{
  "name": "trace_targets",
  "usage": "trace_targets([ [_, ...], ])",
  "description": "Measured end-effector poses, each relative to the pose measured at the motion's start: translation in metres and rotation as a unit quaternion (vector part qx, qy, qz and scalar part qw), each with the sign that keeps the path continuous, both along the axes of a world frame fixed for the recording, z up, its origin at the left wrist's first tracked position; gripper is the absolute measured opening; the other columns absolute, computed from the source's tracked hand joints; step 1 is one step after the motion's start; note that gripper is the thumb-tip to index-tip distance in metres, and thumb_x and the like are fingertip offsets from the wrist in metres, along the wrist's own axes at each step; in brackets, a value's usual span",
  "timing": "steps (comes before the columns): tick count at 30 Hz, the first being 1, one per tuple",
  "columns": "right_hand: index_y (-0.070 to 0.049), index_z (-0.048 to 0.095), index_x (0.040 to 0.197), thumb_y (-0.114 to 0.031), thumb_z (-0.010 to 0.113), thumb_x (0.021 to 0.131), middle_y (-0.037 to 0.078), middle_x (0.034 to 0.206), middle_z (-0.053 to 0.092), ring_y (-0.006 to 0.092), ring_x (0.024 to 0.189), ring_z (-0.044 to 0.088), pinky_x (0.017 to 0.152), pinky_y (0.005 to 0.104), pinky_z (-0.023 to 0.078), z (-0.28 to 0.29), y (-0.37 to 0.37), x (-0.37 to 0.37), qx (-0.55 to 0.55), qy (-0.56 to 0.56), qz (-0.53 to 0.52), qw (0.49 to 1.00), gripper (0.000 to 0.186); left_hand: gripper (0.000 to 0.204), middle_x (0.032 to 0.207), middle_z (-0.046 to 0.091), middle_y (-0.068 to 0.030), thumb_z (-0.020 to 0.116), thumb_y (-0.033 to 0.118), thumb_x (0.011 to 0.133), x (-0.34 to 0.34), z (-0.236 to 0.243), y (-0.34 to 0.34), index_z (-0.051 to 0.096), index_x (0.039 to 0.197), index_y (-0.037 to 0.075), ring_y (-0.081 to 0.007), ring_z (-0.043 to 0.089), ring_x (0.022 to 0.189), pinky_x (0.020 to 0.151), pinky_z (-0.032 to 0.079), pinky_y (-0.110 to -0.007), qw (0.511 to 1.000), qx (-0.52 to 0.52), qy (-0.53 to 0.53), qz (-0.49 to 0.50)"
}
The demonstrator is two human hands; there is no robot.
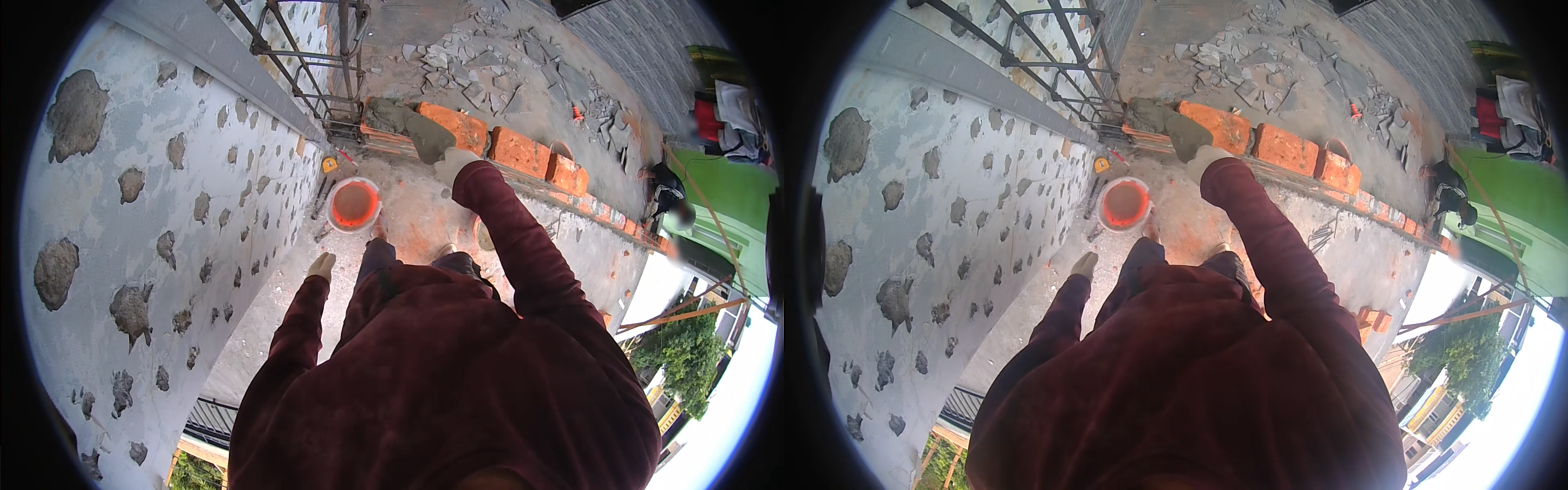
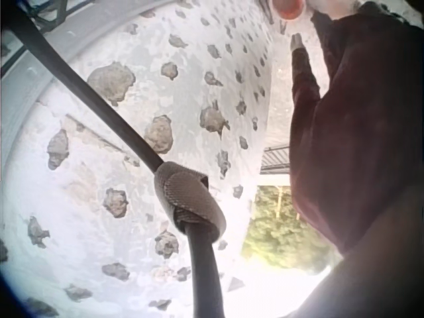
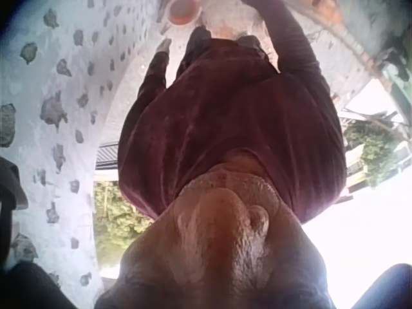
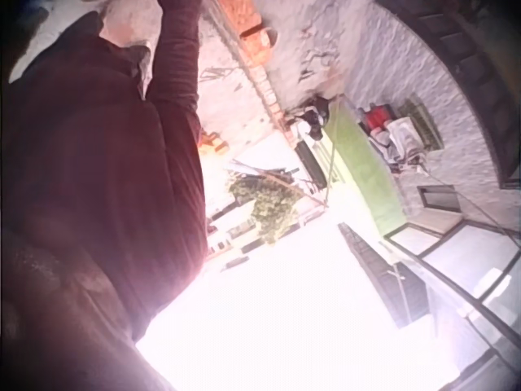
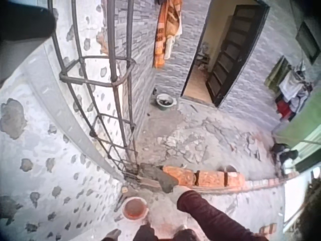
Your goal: The person scoops mortar from a bucket with a trowel, spreads it on a brick, and places the brick onto a partially built wall. The person repeats this process, adding bricks to the wall and tapping them into place.
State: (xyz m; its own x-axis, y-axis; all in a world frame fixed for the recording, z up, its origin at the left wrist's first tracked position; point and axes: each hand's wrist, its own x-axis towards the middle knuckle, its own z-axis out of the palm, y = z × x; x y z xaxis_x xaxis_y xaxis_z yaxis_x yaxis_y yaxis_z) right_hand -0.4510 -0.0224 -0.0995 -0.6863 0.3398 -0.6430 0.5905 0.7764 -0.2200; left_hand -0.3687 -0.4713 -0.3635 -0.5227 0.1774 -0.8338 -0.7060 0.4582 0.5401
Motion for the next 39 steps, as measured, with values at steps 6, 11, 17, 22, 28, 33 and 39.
trace_targets([
  [6, 0.004, 0.066, 0.112, -0.025, 0.054, 0.094, 0.030, 0.108, 0.071, 0.0462, 0.105, 0.068, 0.092, 0.0501, 0.053, 0.006, 0.015, 0.040, 0.007, 0.058, -0.010, 0.998, 0.036, 0.070, 0.143, 0.061, -0.0198, 0.065, 0.046, 0.095, -0.031, -0.017, -0.008, 0.057, 0.142, -0.004, -0.0295, 0.055, 0.135, 0.116, 0.038, -0.038, 0.995, -0.031, 0.040, -0.086],
  [11, 0.000, 0.058, 0.114, -0.021, 0.063, 0.088, 0.027, 0.101, 0.072, 0.0451, 0.100, 0.069, 0.087, 0.0517, 0.054, 0.032, 0.028, 0.150, -0.006, 0.062, -0.175, 0.983, 0.034, 0.068, 0.141, 0.063, -0.0194, 0.065, 0.046, 0.094, -0.055, 0.001, -0.008, 0.059, 0.140, -0.003, -0.0289, 0.056, 0.134, 0.115, 0.039, -0.038, 0.990, -0.053, 0.036, -0.124],
  [17, -0.006, 0.060, 0.090, -0.016, 0.063, 0.076, 0.023, 0.086, 0.068, 0.0419, 0.087, 0.069, 0.076, 0.0468, 0.051, -0.060, 0.025, 0.368, 0.052, 0.036, -0.443, 0.894, 0.018, 0.051, 0.134, 0.067, -0.0156, 0.067, 0.029, 0.095, -0.085, 0.010, 0.016, 0.064, 0.137, -0.001, -0.0234, 0.058, 0.129, 0.111, 0.043, -0.038, 0.914, -0.119, 0.001, -0.388],
  [22, -0.007, 0.062, 0.089, -0.019, 0.069, 0.075, 0.020, 0.081, 0.068, 0.0360, 0.080, 0.070, 0.072, 0.0458, 0.053, -0.160, -0.061, 0.511, 0.074, 0.053, -0.678, 0.730, 0.020, 0.053, 0.138, 0.063, -0.0176, 0.066, 0.021, 0.095, -0.110, 0.060, 0.097, 0.058, 0.142, 0.000, -0.0242, 0.058, 0.130, 0.111, 0.044, -0.037, 0.856, -0.116, 0.039, -0.503],
  [28, -0.004, 0.070, 0.095, -0.017, 0.070, 0.083, 0.012, 0.082, 0.072, 0.0268, 0.078, 0.071, 0.064, 0.0422, 0.054, -0.289, -0.263, 0.667, -0.228, -0.084, -0.842, 0.482, 0.018, 0.058, 0.144, 0.058, -0.0200, 0.066, 0.012, 0.094, -0.058, 0.099, 0.240, 0.050, 0.149, 0.002, -0.0251, 0.057, 0.132, 0.110, 0.045, -0.036, 0.812, -0.069, 0.039, -0.578],
  [33, 0.001, 0.064, 0.089, -0.014, 0.066, 0.091, 0.016, 0.073, 0.060, 0.0327, 0.063, 0.063, 0.060, 0.0491, 0.055, -0.268, -0.347, 0.653, -0.323, 0.007, -0.925, 0.202, 0.015, 0.065, 0.148, 0.055, -0.0220, 0.065, 0.004, 0.094, -0.016, 0.141, 0.334, 0.044, 0.155, 0.003, -0.0259, 0.056, 0.133, 0.110, 0.045, -0.035, 0.783, -0.038, 0.051, -0.619],
  [39, -0.005, 0.057, 0.096, -0.013, 0.061, 0.094, 0.012, 0.067, 0.053, 0.0293, 0.056, 0.056, 0.057, 0.0472, 0.052, -0.230, -0.406, 0.676, -0.081, 0.241, -0.948, -0.194, 0.009, 0.063, 0.149, 0.054, -0.0196, 0.066, 0.009, 0.097, 0.084, 0.093, 0.429, 0.043, 0.155, 0.000, -0.0257, 0.056, 0.134, 0.111, 0.044, -0.034, 0.678, 0.002, -0.008, -0.735],
])
